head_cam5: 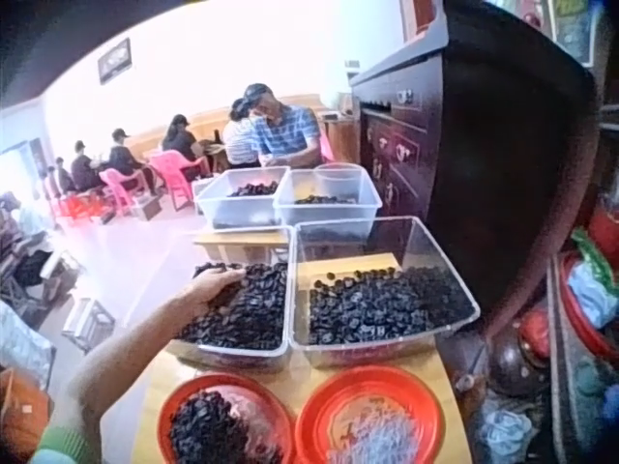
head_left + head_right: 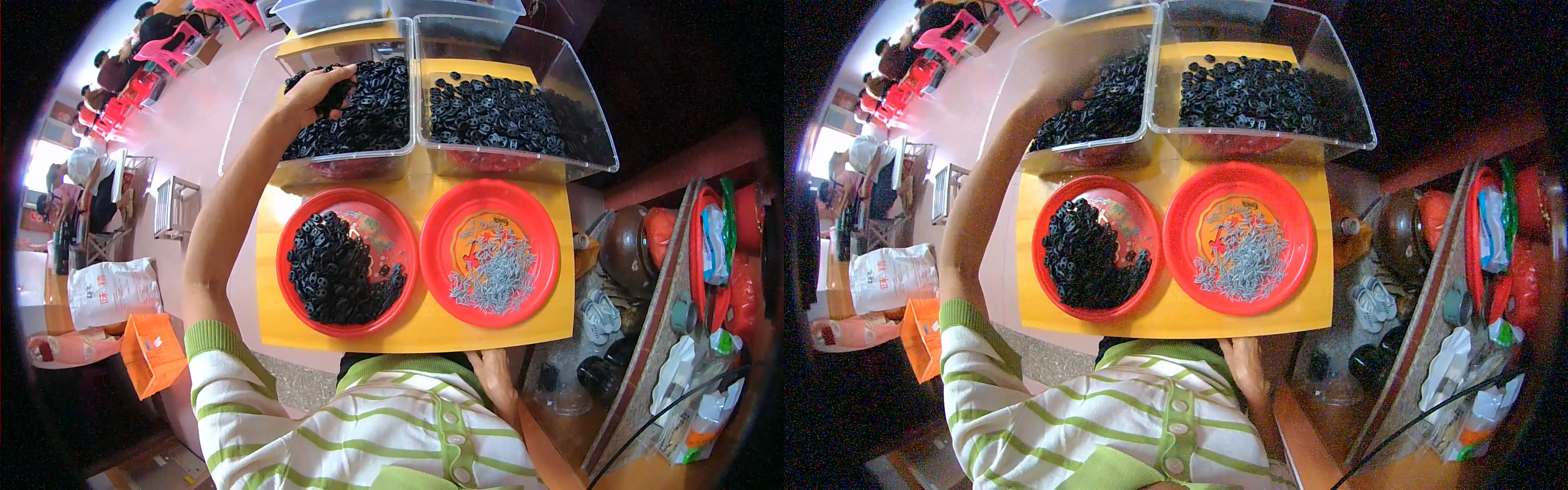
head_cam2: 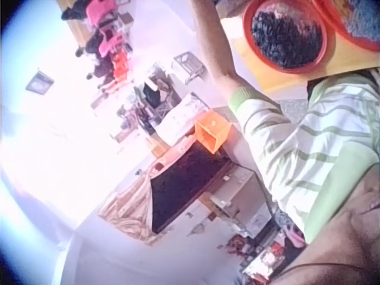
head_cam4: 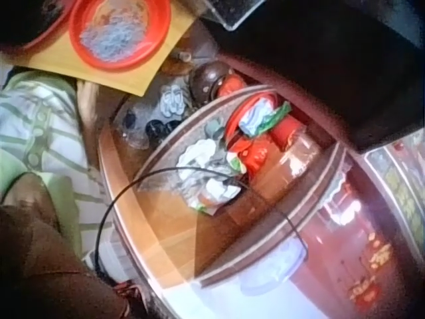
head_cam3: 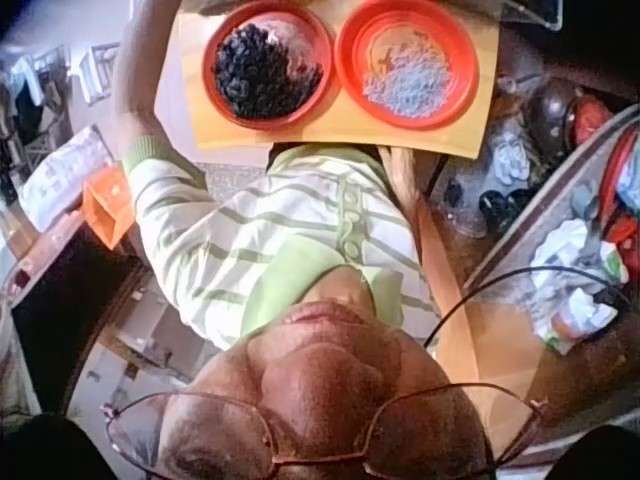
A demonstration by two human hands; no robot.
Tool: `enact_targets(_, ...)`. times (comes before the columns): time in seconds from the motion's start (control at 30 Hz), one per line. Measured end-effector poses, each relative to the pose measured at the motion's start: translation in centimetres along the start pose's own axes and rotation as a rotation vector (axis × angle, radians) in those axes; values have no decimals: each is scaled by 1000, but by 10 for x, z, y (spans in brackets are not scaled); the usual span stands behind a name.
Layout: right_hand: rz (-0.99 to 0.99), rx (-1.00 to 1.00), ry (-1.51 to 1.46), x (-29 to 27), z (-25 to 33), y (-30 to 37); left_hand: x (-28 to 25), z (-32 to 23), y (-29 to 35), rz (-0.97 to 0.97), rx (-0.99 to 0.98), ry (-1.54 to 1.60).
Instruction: The person assembles plastic cord locks by picking up components from trays and fitting the pieces together by hand.
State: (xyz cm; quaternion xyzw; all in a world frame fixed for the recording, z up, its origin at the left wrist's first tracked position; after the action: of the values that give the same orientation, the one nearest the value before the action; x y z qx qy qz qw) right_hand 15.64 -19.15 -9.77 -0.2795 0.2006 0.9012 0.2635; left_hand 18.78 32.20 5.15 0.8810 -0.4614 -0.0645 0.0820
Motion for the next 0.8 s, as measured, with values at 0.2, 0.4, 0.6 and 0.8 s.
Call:
enact_targets(0.2,108,41,-27,3,15,12,16,-39,55,189,247,-151)
enact_targets(0.4,119,37,-78,2,27,16,61,-48,165,39,95,-146)
enact_targets(0.6,190,19,-66,11,31,22,58,42,221,-191,362,-774)
enact_targets(0.8,183,46,-67,9,38,24,81,62,249,-402,603,-1248)
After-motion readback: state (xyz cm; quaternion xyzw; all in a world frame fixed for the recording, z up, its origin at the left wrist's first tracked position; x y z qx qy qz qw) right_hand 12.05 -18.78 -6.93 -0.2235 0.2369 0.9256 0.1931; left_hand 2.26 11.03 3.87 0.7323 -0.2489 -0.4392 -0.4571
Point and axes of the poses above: each hand's wrist, its own y-axis away from the middle knuckle, its own x-axis out of the palm, z = x × y, the point moved 7 cm from there along -y, towards the middle knuckle, and after that the axes turned 3 degrees about x, right-handed, at the moved point
